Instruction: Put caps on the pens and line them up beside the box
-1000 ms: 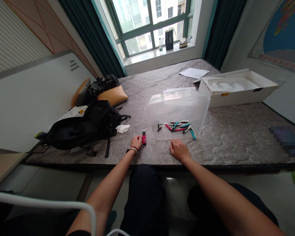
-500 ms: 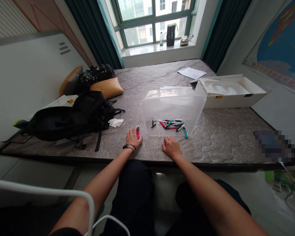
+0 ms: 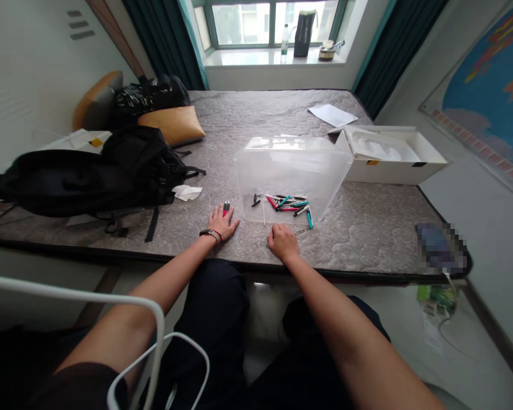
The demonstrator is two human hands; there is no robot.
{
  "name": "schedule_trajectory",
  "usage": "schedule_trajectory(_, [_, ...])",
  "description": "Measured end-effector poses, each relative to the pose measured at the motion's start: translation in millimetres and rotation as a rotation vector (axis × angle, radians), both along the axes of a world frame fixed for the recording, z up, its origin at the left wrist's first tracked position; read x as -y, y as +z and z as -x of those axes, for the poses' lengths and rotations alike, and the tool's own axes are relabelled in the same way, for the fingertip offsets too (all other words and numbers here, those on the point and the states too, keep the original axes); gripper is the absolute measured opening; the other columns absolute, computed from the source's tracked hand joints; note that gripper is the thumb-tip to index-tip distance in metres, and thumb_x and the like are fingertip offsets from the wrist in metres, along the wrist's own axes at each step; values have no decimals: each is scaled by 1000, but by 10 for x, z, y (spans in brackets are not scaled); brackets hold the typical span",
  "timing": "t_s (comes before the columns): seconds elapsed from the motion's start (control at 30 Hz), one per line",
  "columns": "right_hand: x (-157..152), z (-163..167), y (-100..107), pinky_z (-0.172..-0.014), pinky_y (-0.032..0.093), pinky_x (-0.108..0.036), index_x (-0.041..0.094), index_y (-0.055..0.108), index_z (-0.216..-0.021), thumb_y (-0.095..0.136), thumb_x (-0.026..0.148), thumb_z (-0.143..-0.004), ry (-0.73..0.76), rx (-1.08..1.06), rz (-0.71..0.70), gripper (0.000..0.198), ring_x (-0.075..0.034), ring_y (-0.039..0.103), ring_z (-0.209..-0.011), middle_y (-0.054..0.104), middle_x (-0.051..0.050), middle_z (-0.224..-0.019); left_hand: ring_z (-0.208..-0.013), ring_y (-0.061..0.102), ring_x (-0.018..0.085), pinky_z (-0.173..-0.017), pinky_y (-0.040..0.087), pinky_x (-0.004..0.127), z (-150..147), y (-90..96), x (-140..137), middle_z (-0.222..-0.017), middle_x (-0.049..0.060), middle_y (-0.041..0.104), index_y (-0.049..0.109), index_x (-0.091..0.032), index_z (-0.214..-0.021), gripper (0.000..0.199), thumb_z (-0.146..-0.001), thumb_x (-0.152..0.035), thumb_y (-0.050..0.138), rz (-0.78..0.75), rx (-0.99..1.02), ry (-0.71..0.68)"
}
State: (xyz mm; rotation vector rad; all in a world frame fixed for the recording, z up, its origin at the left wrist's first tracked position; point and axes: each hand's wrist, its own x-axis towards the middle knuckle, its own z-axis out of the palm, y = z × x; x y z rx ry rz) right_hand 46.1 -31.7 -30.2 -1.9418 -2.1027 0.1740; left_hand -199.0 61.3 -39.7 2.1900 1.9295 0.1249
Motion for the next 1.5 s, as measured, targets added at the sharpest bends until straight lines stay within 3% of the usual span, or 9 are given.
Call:
schedule_trajectory(0.37, [9,4,25,-82,38,-32,18,58,-99,41,27,-95,-4,-3,-8,19,-24,51,-100,62,-12,-103,-145,21,40,-113,14,63,206,193,-81,-160,8,24,42,-31,-145,66,-86,-60,50,73,-7,-113])
schedule_trajectory(0.47, [8,6,25,-82,38,-32,18,58,-98,41,26,-95,3,7,-11,19,-24,51,-100,62,-11,-101,-140,35,34,-113,28,51,229,343,-100,-153,13,37,44,-21,-143,66,-86,-52,56,29,199,34])
schedule_trajectory(0.6, [-1,8,14,-83,37,-33,18,59,-99,41,25,-95,17,28,2,19,-25,50,-99,61,-12,-100,-112,61,21,-97,49,34,59,610,175,-128,11,62,55,-16,-128,42,-94,-39,45,-258,653,273])
schedule_trajectory(0.67, [-7,9,7,-83,38,-33,18,59,-98,42,25,-95,19,40,0,19,-25,51,-99,62,-12,-100,-95,67,19,-85,54,31,-160,724,417,-113,8,69,60,-17,-118,37,-94,-40,42,-257,824,229])
schedule_trajectory(0.8, [-11,2,2,-83,39,-33,18,60,-100,43,25,-94,27,49,-24,20,-25,52,-98,62,-11,-99,-76,68,17,-73,54,28,-758,852,761,-91,7,72,65,-16,-111,35,-92,-38,46,-1,1007,-41])
schedule_trajectory(0.97, [-15,-11,-5,-86,40,-33,20,59,-117,48,25,-90,66,35,-35,30,-26,53,-101,63,-11,-109,-86,67,20,-82,51,28,-1277,807,566,-93,6,74,71,-19,-105,27,-88,-31,54,88,860,-189])
schedule_trajectory(1.2, [-55,-9,-28,-84,42,-34,19,60,-103,46,26,-90,6,-38,-42,21,-26,56,-98,64,-11,-99,-73,67,19,-69,47,27,-1451,569,199,-81,5,73,71,-21,-96,22,-88,-27,51,32,838,-11])
schedule_trajectory(1.37, [-13,-132,-34,-71,44,-29,21,59,-83,44,32,-92,-78,-414,-73,21,-20,58,-75,64,-5,-79,-71,66,21,-62,42,28,-1428,517,258,-76,7,72,71,-24,-88,21,-86,-33,53,90,779,58])
schedule_trajectory(1.5, [14,-220,-46,-65,46,-28,21,59,-81,44,45,-93,-317,-695,-181,30,-18,56,-65,62,-1,-70,-65,65,19,-59,40,28,-1424,537,257,-71,6,71,71,-25,-86,23,-87,-36,51,132,824,37])
